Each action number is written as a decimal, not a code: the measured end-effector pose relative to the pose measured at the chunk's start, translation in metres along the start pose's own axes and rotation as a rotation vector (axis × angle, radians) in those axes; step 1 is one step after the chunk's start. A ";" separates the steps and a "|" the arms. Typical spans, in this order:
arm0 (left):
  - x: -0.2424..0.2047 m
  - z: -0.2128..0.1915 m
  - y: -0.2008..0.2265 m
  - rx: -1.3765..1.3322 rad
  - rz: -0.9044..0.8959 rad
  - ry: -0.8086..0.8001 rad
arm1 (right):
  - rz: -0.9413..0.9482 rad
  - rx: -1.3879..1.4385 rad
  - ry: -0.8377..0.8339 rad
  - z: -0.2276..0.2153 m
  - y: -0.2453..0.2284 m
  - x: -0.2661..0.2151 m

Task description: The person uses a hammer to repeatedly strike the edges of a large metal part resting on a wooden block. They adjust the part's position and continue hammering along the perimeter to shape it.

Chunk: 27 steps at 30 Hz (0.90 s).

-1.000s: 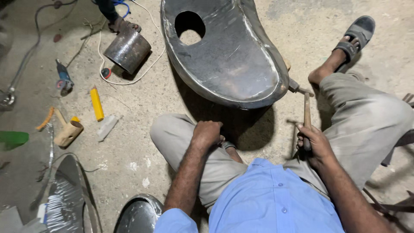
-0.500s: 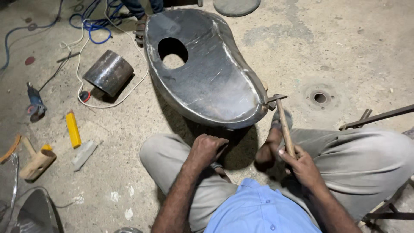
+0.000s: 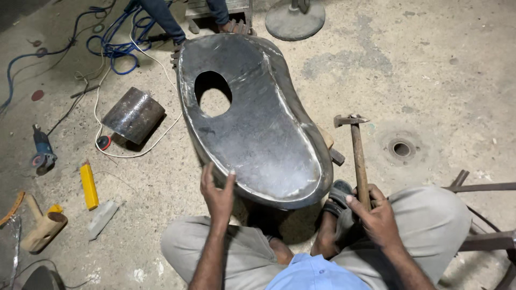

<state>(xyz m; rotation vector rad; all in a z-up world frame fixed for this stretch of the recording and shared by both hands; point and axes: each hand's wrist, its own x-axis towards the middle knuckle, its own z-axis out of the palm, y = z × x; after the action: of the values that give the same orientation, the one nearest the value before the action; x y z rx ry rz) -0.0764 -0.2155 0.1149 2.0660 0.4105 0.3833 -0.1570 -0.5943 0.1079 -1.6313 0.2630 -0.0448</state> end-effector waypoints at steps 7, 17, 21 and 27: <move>0.032 0.032 -0.047 -0.803 -0.774 -0.034 | -0.023 0.022 -0.048 0.035 0.007 0.065; 0.028 0.070 -0.062 -1.064 -0.604 -0.007 | 0.040 -0.171 0.036 0.053 0.018 0.061; 0.027 0.075 -0.063 -0.977 -0.599 0.032 | 0.110 -0.257 0.068 0.051 0.025 0.061; 0.024 0.072 -0.057 -0.814 -0.709 0.027 | 0.135 -0.269 0.078 0.047 0.033 0.065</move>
<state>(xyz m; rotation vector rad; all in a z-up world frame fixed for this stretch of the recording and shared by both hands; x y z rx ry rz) -0.0321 -0.2320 0.0324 1.0366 0.8088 0.1054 -0.0901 -0.5627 0.0635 -1.8770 0.4545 0.0309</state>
